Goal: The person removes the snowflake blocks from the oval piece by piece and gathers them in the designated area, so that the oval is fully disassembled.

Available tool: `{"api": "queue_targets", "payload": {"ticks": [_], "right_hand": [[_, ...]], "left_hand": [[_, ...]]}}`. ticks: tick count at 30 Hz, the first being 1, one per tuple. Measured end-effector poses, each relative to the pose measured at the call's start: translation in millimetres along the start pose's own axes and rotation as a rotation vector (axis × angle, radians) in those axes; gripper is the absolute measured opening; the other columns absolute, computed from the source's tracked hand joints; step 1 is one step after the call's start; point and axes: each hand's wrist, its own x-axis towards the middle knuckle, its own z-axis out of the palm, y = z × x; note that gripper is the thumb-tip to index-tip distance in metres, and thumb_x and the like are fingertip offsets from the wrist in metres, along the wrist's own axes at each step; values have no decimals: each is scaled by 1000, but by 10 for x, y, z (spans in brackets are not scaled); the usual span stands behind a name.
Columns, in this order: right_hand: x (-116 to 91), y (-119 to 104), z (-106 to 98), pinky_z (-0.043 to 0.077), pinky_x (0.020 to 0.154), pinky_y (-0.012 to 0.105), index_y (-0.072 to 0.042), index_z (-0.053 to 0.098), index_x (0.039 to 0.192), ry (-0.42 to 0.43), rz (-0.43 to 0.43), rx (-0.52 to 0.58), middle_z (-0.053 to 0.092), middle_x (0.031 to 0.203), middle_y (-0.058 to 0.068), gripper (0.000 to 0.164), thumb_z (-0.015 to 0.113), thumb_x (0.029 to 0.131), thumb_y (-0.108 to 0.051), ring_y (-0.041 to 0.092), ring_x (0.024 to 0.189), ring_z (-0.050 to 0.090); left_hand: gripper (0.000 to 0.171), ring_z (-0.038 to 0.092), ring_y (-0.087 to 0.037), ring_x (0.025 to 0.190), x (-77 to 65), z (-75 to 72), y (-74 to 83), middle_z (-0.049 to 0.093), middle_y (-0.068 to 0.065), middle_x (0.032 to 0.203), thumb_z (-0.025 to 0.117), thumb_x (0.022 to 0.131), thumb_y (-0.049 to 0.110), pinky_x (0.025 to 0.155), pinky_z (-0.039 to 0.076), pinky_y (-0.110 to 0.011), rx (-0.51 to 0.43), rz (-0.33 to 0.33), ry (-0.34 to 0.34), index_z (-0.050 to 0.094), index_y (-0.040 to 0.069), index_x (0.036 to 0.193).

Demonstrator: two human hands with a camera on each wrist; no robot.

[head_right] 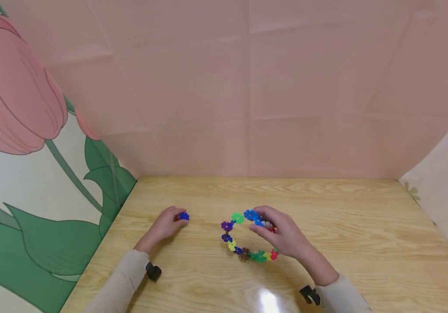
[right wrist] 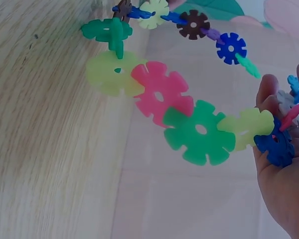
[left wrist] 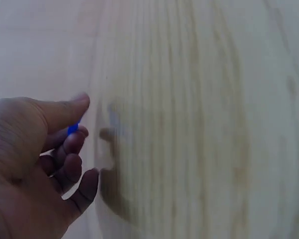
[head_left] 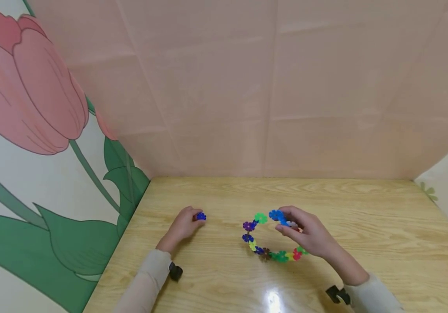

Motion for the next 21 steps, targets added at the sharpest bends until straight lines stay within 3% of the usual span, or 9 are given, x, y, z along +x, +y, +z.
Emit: {"api": "queue_targets", "payload": {"ticks": [10,21], "right_hand": [[-6,12,3,40,44,20,-13,63,122,3,12,14,61,86,-8,39,72,89,6,0,57,45],[-31,-5,22,40,42,21,-7,63,122,1,55,23,60,71,-5,42,75,85,8,1,54,48]], "left_hand": [[43,58,-22,93,-19,-22,-4,63,-11,107,71,96,25,86,52,-40,139,-44,-11,65,4,134],[53,59,-24,98,-78,10,43,61,-15,113,68,99,23,91,52,-42,168,-98,34,53,-1,143]]}}
